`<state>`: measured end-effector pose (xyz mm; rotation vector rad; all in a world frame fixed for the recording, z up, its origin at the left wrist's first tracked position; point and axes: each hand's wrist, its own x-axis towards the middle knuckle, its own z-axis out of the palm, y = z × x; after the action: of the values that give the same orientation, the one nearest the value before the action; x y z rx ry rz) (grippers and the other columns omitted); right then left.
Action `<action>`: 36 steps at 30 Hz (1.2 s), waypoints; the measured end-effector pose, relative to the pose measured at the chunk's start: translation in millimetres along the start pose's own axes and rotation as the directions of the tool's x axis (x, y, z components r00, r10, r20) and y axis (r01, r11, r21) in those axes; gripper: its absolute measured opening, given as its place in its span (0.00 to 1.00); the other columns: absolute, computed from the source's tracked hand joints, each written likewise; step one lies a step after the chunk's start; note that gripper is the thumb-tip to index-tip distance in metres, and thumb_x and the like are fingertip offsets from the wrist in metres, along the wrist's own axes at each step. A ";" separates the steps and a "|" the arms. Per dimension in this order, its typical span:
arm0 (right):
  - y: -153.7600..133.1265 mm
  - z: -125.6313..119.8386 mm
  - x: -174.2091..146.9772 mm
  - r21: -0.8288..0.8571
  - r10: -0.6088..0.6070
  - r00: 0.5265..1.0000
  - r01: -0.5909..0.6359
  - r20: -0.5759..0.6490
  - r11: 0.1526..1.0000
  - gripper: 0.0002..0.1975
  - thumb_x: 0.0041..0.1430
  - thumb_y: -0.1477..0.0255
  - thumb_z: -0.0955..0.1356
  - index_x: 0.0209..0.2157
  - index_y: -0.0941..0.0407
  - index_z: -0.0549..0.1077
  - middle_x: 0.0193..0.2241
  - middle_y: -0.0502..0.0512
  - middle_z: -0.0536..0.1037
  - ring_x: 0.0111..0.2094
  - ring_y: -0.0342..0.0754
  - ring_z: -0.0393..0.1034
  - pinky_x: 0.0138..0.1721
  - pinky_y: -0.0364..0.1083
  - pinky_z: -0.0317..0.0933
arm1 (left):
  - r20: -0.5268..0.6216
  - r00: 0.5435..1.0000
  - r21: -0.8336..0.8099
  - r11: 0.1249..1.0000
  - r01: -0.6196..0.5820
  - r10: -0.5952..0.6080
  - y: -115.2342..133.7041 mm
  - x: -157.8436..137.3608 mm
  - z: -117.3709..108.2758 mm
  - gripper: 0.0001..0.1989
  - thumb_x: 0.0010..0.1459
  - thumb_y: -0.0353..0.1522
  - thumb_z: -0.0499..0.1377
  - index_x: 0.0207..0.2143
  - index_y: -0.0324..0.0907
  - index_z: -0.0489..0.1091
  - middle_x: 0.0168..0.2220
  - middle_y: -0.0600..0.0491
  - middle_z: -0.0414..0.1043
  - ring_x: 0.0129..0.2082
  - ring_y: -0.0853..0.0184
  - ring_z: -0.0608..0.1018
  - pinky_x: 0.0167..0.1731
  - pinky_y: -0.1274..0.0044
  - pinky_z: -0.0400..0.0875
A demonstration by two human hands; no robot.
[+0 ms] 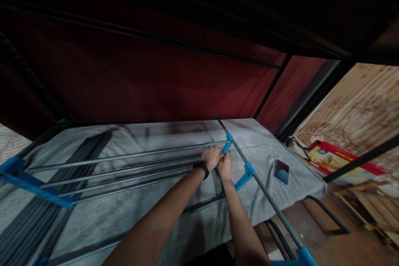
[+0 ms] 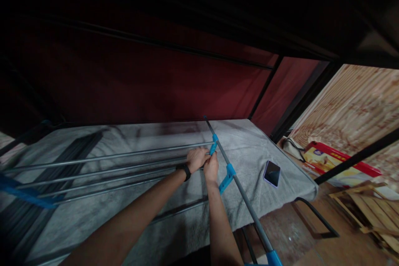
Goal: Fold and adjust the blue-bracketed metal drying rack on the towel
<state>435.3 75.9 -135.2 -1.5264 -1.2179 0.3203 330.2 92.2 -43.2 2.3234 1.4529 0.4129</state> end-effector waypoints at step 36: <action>6.5 2.7 -3.3 -0.004 -0.052 0.998 0.053 0.029 0.999 0.18 0.59 0.73 0.59 0.49 0.58 0.70 0.36 0.59 0.77 0.39 0.54 0.74 0.44 0.51 0.67 | -0.048 0.999 -0.064 0.998 0.023 -0.026 -4.8 3.5 1.0 0.10 0.63 0.35 0.61 0.44 0.48 0.80 0.44 0.48 0.83 0.50 0.56 0.81 0.49 0.70 0.72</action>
<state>435.2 75.7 -142.9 -1.4955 -1.2796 0.3058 328.3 97.2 -46.1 2.2586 1.4675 0.5047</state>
